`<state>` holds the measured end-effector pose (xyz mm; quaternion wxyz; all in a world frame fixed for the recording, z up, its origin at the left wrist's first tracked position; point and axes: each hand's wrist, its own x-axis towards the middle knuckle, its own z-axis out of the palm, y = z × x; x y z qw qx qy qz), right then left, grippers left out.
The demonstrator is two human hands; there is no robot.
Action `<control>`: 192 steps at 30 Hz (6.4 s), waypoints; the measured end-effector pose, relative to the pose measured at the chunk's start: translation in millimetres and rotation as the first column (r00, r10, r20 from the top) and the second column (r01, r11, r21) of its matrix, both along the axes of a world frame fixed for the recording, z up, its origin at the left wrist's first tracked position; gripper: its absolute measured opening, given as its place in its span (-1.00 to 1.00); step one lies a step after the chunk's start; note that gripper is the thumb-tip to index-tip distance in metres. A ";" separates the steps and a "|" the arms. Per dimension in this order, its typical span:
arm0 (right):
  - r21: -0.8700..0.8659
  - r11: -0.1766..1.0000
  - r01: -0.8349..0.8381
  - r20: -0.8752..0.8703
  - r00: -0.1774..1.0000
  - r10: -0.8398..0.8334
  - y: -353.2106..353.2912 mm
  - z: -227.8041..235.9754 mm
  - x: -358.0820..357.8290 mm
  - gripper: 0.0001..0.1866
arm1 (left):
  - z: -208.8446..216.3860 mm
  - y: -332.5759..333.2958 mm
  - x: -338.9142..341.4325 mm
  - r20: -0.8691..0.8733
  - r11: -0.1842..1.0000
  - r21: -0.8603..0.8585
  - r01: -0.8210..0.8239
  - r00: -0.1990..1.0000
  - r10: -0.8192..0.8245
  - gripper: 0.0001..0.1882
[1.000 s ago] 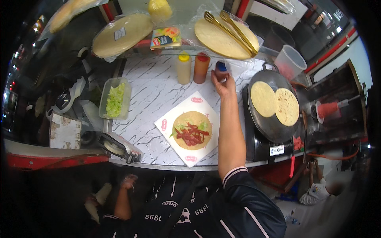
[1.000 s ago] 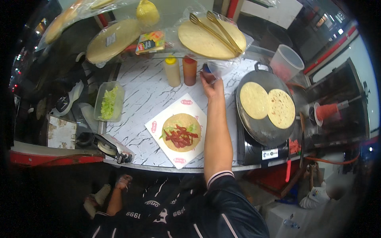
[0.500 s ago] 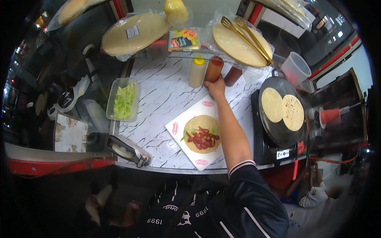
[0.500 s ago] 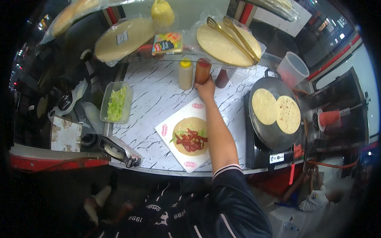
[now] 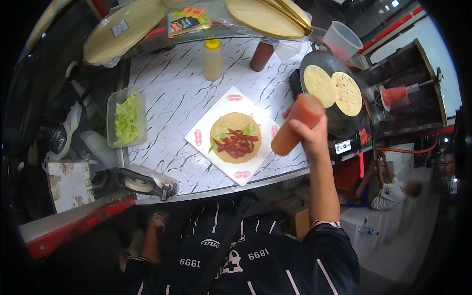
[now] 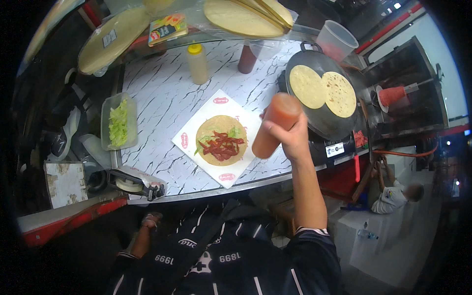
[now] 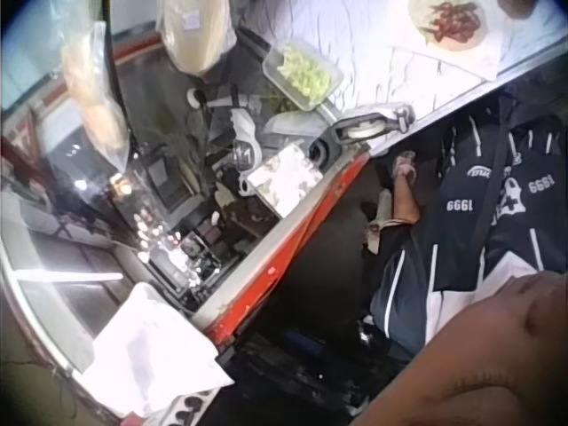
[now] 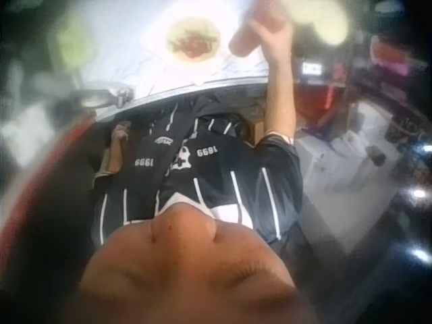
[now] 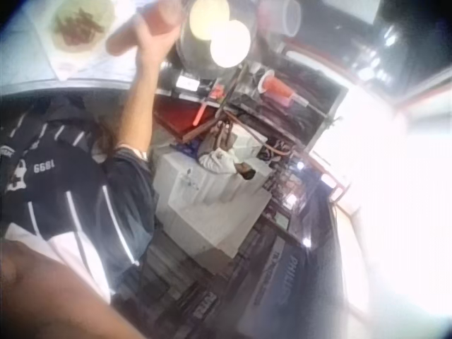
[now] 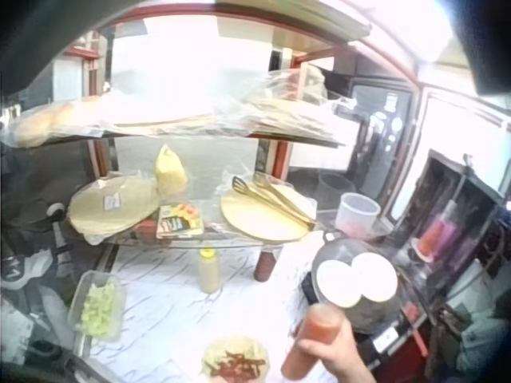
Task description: The person cooks sliced meat on a flat griddle, then assembles a taco by placing shredded lettuce and the cooked meat onto a tortilla. They add sauces from squeeze bottles and warm additional tortillas on the griddle.
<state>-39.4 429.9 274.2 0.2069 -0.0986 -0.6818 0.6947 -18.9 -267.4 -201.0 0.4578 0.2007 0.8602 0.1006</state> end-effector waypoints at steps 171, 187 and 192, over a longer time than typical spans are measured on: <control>-0.244 0.969 0.040 0.137 0.991 -0.007 -47.6 34.1 1.4 -0.56 | 19.6 14.4 32.8 0.339 0.626 0.018 -0.779 0.594 0.729 -0.56; -0.193 0.980 -0.055 0.046 0.997 0.065 -56.8 22.6 -26.6 -0.57 | 35.4 14.3 53.0 0.353 0.597 -0.033 -0.802 0.549 0.757 -0.63; -0.190 0.972 0.135 0.011 0.991 -0.136 -42.6 16.3 -7.8 -0.52 | 34.8 20.8 55.2 0.197 0.733 0.122 -0.669 0.740 0.643 -0.60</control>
